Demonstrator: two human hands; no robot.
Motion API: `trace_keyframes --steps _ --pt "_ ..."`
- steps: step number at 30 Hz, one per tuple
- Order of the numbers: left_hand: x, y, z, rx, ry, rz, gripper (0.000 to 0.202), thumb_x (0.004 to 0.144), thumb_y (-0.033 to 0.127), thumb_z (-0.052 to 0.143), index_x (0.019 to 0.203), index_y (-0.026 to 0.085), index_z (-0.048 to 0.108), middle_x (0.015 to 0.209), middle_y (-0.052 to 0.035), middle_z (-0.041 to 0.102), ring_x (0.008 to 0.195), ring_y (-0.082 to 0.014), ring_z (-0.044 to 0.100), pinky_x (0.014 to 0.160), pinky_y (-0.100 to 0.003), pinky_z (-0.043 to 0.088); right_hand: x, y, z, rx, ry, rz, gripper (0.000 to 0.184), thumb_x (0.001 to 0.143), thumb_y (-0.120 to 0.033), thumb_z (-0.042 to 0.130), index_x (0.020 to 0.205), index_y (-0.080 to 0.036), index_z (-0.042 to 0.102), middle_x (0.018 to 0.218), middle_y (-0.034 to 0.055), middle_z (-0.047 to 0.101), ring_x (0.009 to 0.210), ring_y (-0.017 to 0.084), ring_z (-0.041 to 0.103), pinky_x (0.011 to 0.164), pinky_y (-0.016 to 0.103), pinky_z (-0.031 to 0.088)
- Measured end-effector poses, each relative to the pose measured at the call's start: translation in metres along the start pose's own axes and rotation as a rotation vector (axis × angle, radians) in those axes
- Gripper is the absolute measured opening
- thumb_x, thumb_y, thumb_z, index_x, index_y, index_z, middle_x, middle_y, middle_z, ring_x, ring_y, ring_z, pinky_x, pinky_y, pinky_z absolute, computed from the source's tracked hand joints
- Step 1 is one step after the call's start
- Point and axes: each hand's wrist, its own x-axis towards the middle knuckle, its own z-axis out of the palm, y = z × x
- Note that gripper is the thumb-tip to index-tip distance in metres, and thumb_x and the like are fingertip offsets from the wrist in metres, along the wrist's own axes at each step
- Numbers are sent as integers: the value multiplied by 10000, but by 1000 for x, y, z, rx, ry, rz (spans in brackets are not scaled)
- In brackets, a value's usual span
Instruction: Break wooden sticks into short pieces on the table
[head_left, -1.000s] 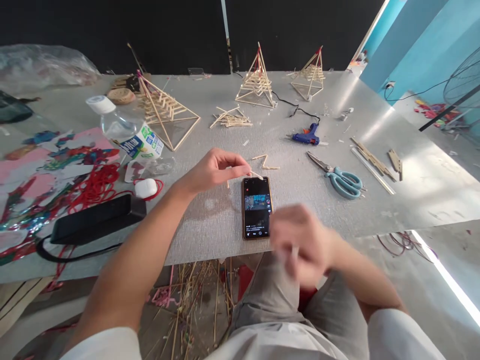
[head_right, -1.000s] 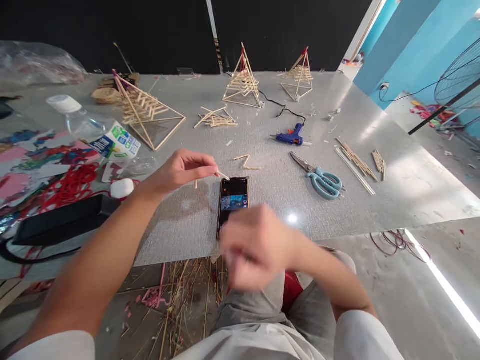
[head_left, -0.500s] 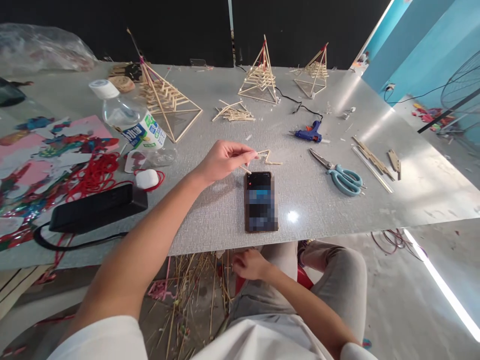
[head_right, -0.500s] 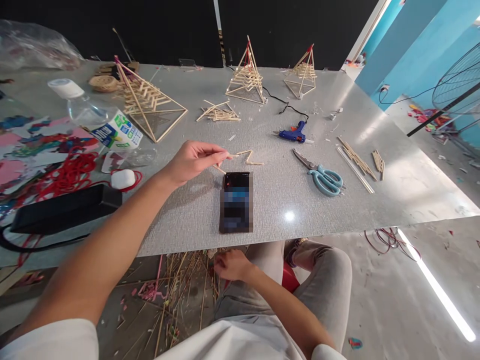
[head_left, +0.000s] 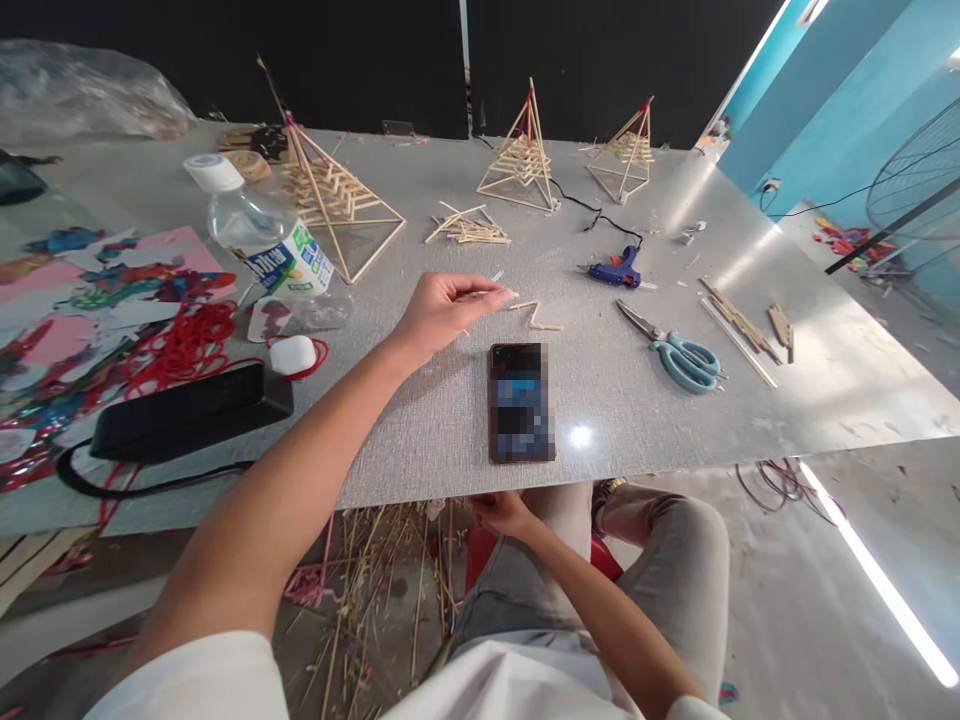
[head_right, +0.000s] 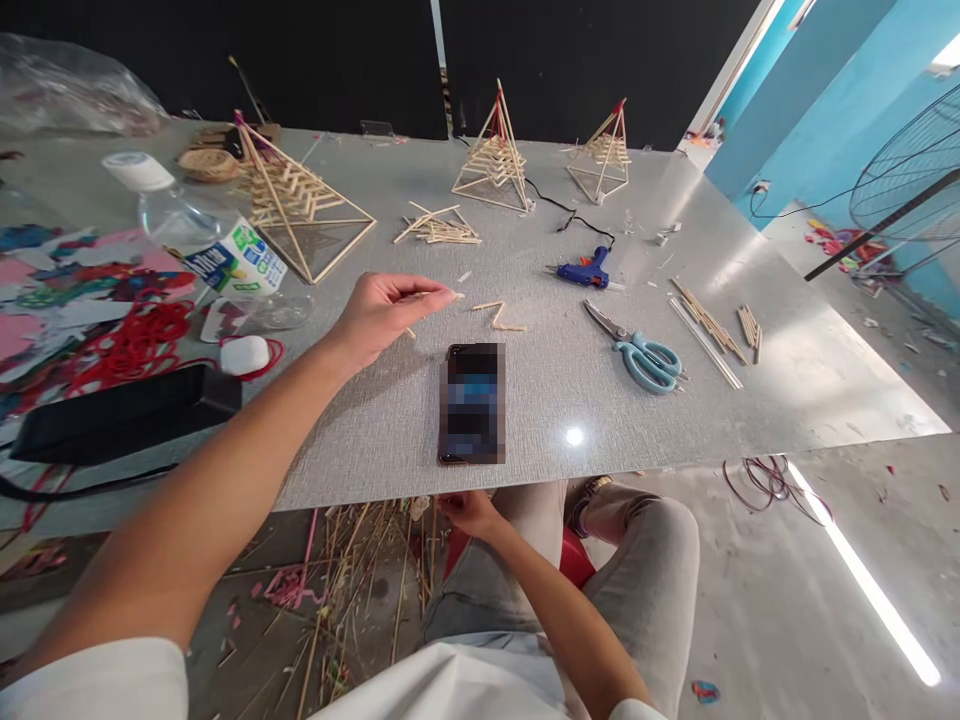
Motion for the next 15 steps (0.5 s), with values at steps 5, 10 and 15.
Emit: trace_keyframes --steps 5,10,15 --pt "1 -3 0 30 7 10 288 773 458 891 844 179 866 546 56 433 566 -88 332 553 -256 288 1 8 -2 -37 -57 132 351 1068 -416 697 1341 -195 691 1355 102 710 1160 240 726 995 449 643" --pt "3 -11 -1 120 -11 40 313 855 518 822 856 208 866 613 -3 597 600 -126 430 540 -265 303 6 15 -1 -38 -66 112 362 1068 -420 696 1344 -185 687 1342 103 714 1144 237 730 984 450 647" --pt "5 -15 -3 122 -22 -48 329 893 521 773 893 204 861 614 11 531 612 -127 445 575 -251 368 11 25 1 -23 -16 -104 353 1063 -414 706 1343 -200 689 1341 98 712 1140 236 731 963 427 652"
